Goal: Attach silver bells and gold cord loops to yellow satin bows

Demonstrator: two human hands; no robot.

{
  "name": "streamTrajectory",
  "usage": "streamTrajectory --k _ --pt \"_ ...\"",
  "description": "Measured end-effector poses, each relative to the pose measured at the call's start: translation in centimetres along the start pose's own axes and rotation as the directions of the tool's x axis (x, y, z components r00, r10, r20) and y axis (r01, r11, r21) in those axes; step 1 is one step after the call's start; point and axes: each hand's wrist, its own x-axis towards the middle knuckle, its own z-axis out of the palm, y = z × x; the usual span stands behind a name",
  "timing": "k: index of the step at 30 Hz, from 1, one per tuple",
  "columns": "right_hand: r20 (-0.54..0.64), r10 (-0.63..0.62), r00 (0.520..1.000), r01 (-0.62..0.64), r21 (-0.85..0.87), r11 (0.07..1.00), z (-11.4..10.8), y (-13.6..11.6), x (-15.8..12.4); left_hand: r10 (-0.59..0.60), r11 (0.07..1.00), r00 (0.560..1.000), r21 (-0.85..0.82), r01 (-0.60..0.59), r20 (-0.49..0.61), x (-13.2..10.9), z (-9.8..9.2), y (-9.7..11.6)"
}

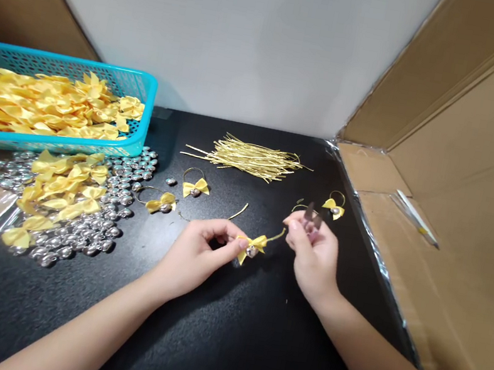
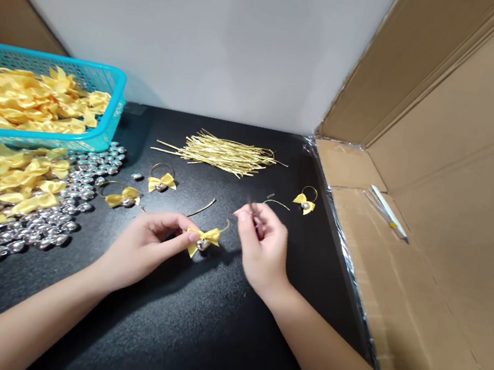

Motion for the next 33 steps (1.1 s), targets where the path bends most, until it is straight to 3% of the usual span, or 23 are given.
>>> streamTrajectory --k 3,9,15,18,22,29,33 --pt "-0.063 -0.015 0.998 0.020 0.090 0.996 -0.4 0.2 0.1 0.029 0.999 0.999 0.046 -0.029 -0.018 0.0 0.0 -0.1" --pt "0.156 -0.039 0.987 0.058 -0.115 0.992 -0.4 -1.4 -0.4 0.213 0.953 0.975 0.236 -0.191 -0.071 -0.2 -0.1 -0.3" --pt "0.336 -0.216 0.917 0.301 -0.225 0.927 0.0 -1.1 -0.6 0.307 0.912 0.950 0.306 -0.273 -0.065 -0.3 -0.1 0.0" --pt "0.327 -0.343 0.881 0.436 -0.277 0.856 -0.2 -0.8 -0.7 0.364 0.878 0.930 0.355 -0.322 -0.057 -0.4 -0.1 0.2" --pt "0.279 -0.558 0.782 0.623 -0.401 0.672 -0.4 -0.7 -0.9 0.450 0.804 0.892 0.457 -0.380 -0.050 -0.6 -0.1 0.3" --pt "0.307 -0.574 0.759 0.648 -0.441 0.621 0.1 -0.2 -1.2 0.608 0.694 0.793 0.510 -0.509 -0.035 -0.7 0.2 0.2" --pt "0.322 -0.580 0.748 0.659 -0.456 0.598 0.1 -0.2 -1.1 0.630 0.657 0.777 0.545 -0.521 -0.016 -0.7 0.2 0.1"
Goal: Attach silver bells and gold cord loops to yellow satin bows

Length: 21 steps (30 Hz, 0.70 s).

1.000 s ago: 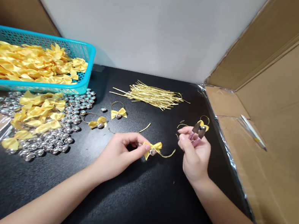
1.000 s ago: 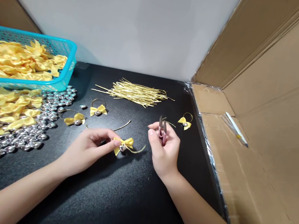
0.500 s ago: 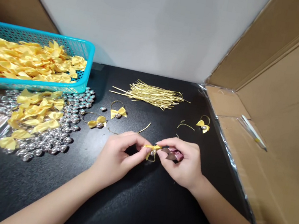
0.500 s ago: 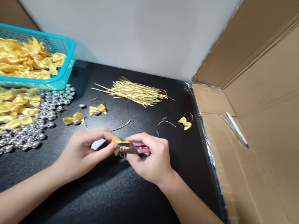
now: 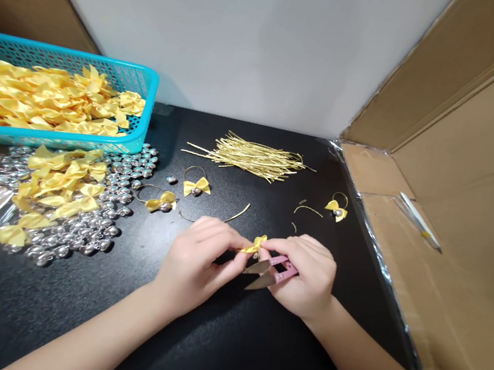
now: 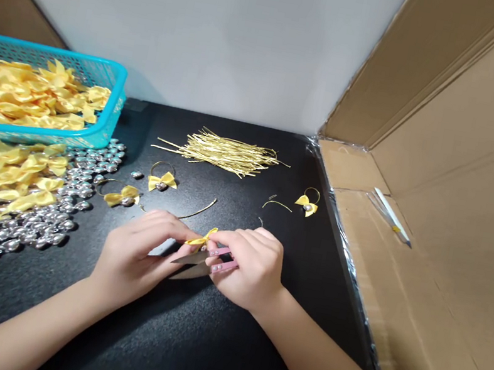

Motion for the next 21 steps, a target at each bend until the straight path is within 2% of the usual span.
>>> streamTrajectory --k 5,11,21 --pt "0.018 -0.054 0.998 0.055 -0.057 0.997 0.03 -0.16 0.27 0.030 0.999 1.000 0.029 -0.030 0.003 -0.06 0.14 -0.17" --pt "0.061 -0.029 0.998 0.033 -0.060 0.998 0.05 -0.05 0.36 0.037 0.999 0.999 0.024 -0.038 0.019 -0.10 0.19 -0.31" --pt "-0.041 -0.022 0.999 0.016 -0.147 0.989 -0.24 0.68 0.66 0.040 0.999 0.999 0.002 -0.040 0.023 0.18 -0.23 -0.30"
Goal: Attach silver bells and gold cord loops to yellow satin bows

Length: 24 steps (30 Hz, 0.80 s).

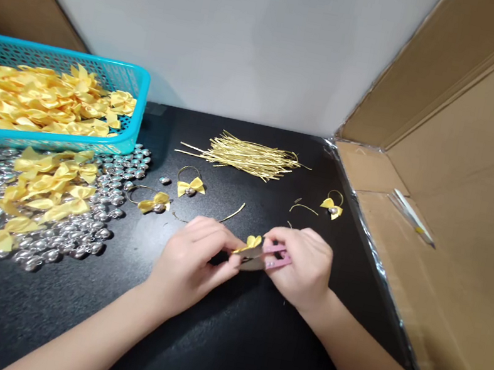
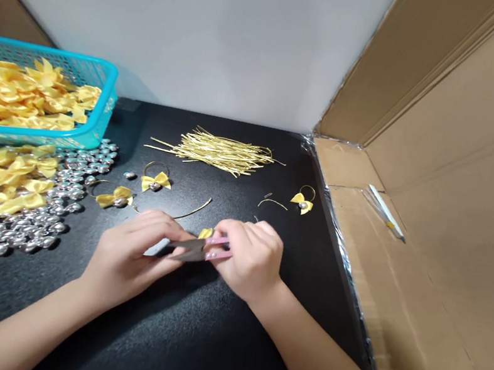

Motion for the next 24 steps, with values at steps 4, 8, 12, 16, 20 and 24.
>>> streamTrajectory --k 4,8,12,16,20,24 --pt "-0.033 0.157 0.987 -0.154 0.093 0.984 -0.6 0.3 0.3 -0.140 0.987 0.990 -0.077 0.141 0.026 0.0 -0.1 0.1" --pt "-0.018 0.171 0.985 -0.163 0.216 0.963 -0.6 -0.4 0.2 -0.316 0.936 0.949 -0.158 0.315 0.023 -0.1 0.0 0.1" --pt "-0.014 0.080 0.997 -0.076 0.177 0.981 0.1 -0.9 -0.2 -0.320 0.932 0.947 -0.167 0.321 0.034 -0.3 0.0 0.1" --pt "0.011 0.014 1.000 -0.016 0.152 0.988 0.4 -0.7 -0.3 -0.204 0.974 0.979 -0.094 0.205 0.011 -0.2 0.0 0.2" --pt "0.050 0.024 0.998 -0.033 0.191 0.981 0.2 -0.5 -0.3 -0.096 0.995 0.995 -0.002 0.096 -0.025 0.0 0.0 0.2" --pt "0.054 0.085 0.995 -0.094 0.204 0.975 0.2 -0.3 -0.3 -0.017 0.998 0.999 0.055 0.019 -0.040 0.0 0.0 0.1"
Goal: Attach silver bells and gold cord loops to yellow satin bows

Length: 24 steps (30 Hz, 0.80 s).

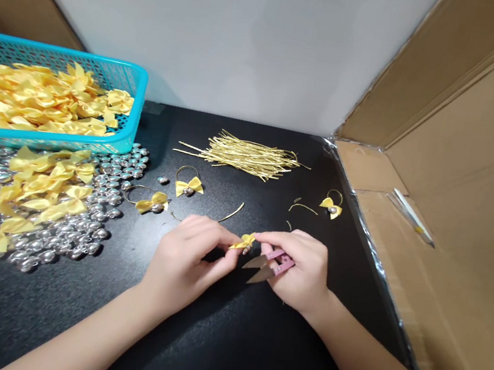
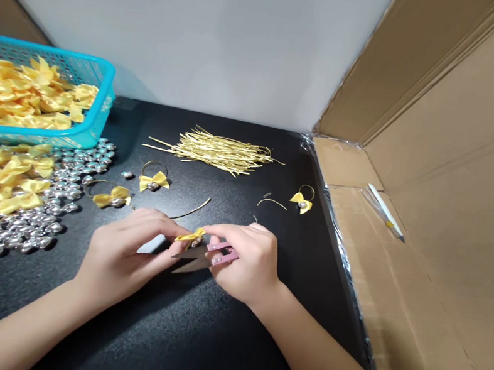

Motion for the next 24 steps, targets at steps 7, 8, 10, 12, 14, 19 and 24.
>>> streamTrajectory --k 7,8,10,12,14,19,24 --pt "0.007 -0.062 0.998 0.062 -0.038 0.997 0.30 0.12 -0.09 0.107 0.991 0.993 0.089 -0.104 -0.039 -0.14 0.36 -0.24" --pt "0.005 -0.074 0.997 0.074 -0.052 0.996 0.30 0.08 -0.09 0.109 0.990 0.993 0.093 -0.105 -0.042 -0.12 0.39 -0.23" --pt "-0.002 -0.099 0.995 0.098 -0.082 0.992 0.31 -0.03 -0.06 0.106 0.990 0.993 0.095 -0.101 -0.046 -0.09 0.43 -0.18" --pt "-0.001 -0.116 0.993 0.115 -0.106 0.988 0.35 -0.16 -0.04 0.096 0.991 0.994 0.099 -0.091 -0.048 -0.11 0.41 -0.13" --pt "-0.001 -0.122 0.993 0.121 -0.126 0.985 0.42 -0.29 -0.05 0.089 0.991 0.995 0.103 -0.084 -0.040 -0.18 0.36 -0.07" --pt "-0.008 -0.151 0.989 0.147 -0.174 0.974 0.52 -0.46 -0.12 0.079 0.992 0.997 0.098 -0.076 -0.024 -0.29 0.30 0.03" --pt "-0.030 -0.154 0.988 0.145 -0.200 0.969 0.57 -0.41 -0.04 0.059 0.996 0.998 0.069 -0.058 -0.013 -0.18 0.44 0.16"
